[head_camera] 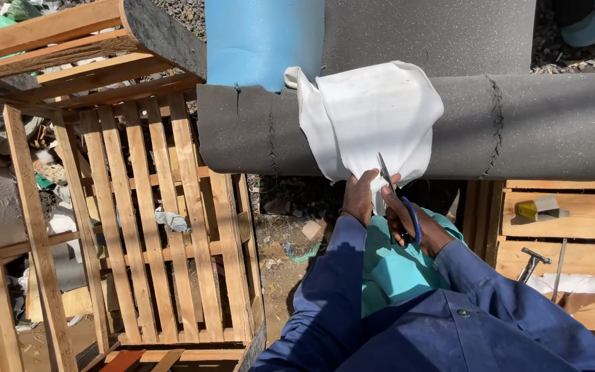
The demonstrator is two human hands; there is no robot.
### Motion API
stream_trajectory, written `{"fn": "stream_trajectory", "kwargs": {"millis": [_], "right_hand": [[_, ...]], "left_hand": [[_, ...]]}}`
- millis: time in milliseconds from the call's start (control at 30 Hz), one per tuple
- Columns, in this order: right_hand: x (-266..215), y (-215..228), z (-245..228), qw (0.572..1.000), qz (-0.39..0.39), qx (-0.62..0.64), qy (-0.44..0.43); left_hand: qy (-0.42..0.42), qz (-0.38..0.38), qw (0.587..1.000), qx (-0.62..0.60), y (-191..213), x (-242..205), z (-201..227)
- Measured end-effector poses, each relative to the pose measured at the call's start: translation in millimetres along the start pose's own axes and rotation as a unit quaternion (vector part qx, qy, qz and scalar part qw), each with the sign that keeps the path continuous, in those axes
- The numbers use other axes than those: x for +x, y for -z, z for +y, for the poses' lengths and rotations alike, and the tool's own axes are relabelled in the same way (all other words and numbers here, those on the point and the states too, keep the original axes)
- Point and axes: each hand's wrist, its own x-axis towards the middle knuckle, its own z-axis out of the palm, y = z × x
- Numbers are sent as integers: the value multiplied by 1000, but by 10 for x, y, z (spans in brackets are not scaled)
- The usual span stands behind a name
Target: Cutting white fabric or padding material with scissors to fit a furniture frame
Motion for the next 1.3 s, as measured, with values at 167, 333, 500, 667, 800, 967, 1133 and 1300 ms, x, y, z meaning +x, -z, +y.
{"fn": "stream_trajectory", "kwargs": {"millis": [167, 333, 500, 667, 800, 967, 1133, 1300], "right_hand": [[-23, -67, -28, 999, 7, 6, 37], [41, -25, 229, 999, 17, 11, 30], [-40, -129, -6, 999, 0, 33, 25], [52, -59, 78, 1000, 4, 14, 22], [199, -98, 90, 999, -20, 42, 3], [316, -31, 91, 999, -18, 38, 33], [344, -148, -51, 999, -31, 36, 21], [383, -126, -193, 999, -32, 25, 18]], "left_hand": [[7, 61, 990, 123, 297, 458, -607], [-4, 66, 989, 131, 352, 212, -547], [-18, 40, 983, 177, 338, -127, -451], [-56, 48, 981, 179, 707, 140, -993], [-114, 16, 981, 158, 994, 266, -1282], [-117, 27, 981, 155, 1215, 299, -1536], [-116, 37, 980, 156, 1180, 40, -1311], [-110, 61, 978, 167, 1077, -147, -1176]]}}
